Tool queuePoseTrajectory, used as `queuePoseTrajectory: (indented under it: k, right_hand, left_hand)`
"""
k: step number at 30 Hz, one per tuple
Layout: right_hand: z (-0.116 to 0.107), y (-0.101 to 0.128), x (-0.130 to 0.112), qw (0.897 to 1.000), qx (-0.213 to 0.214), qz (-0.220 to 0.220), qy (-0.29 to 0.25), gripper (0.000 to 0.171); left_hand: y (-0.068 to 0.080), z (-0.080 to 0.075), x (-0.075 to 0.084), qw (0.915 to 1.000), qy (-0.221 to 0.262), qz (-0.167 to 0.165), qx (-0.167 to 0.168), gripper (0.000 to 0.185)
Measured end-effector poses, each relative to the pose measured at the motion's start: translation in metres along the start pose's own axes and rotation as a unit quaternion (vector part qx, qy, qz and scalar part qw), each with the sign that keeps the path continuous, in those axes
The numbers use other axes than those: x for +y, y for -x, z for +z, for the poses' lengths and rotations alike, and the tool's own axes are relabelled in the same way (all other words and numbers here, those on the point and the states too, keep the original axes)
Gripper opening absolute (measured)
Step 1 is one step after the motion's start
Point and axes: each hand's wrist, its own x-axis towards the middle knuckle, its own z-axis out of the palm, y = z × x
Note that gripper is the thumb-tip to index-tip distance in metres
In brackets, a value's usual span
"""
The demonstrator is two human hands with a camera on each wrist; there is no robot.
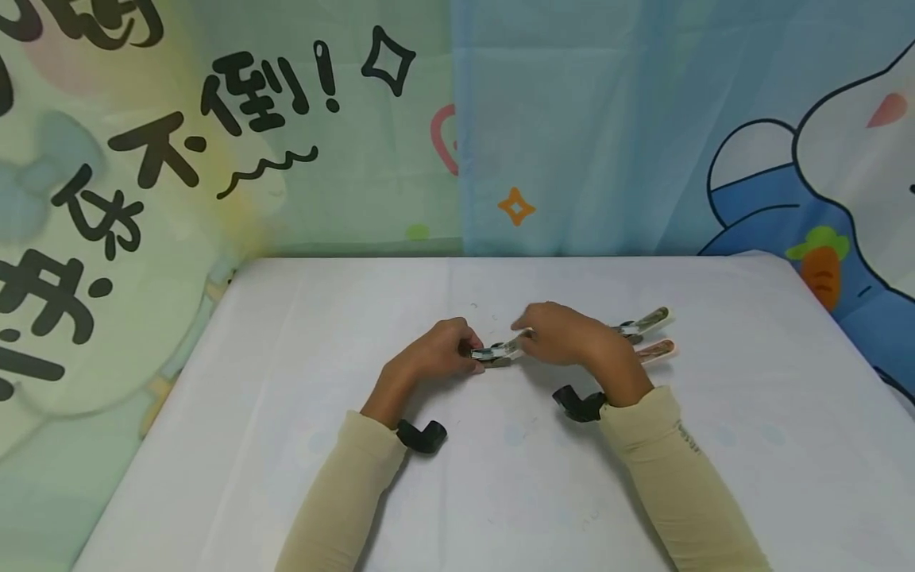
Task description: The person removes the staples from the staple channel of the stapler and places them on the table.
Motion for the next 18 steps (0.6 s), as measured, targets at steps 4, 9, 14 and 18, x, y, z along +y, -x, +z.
queuePoseTrajectory:
  k: [4, 9, 14, 18]
  right_hand:
    - [0.008, -0.008, -0.015, 0.995, 0.068, -0.068, -0.036, 0.024]
    - [0.022, -0.017, -0.025, 0.996, 0.044, -0.071, -0.042, 0.022]
    - [0.032, -0.025, -0.022, 0.999, 0.03, -0.041, 0.007, 0.022]
    - [0.035, -0.027, -0.02, 0.999, 0.037, -0.037, 0.015, 0.023]
  left_hand:
    - [0.002, -0.002, 0.0, 1.0, 0.005, 0.002, 0.008, 0.022]
    - [0.002, -0.003, 0.003, 0.9999, 0.009, 0.004, 0.007, 0.016]
    - [0.001, -0.001, 0.004, 0.9997, 0.021, -0.013, 0.001, 0.02]
    - [0.0, 0.0, 0.005, 0.9995, 0.022, -0.021, 0.001, 0.02]
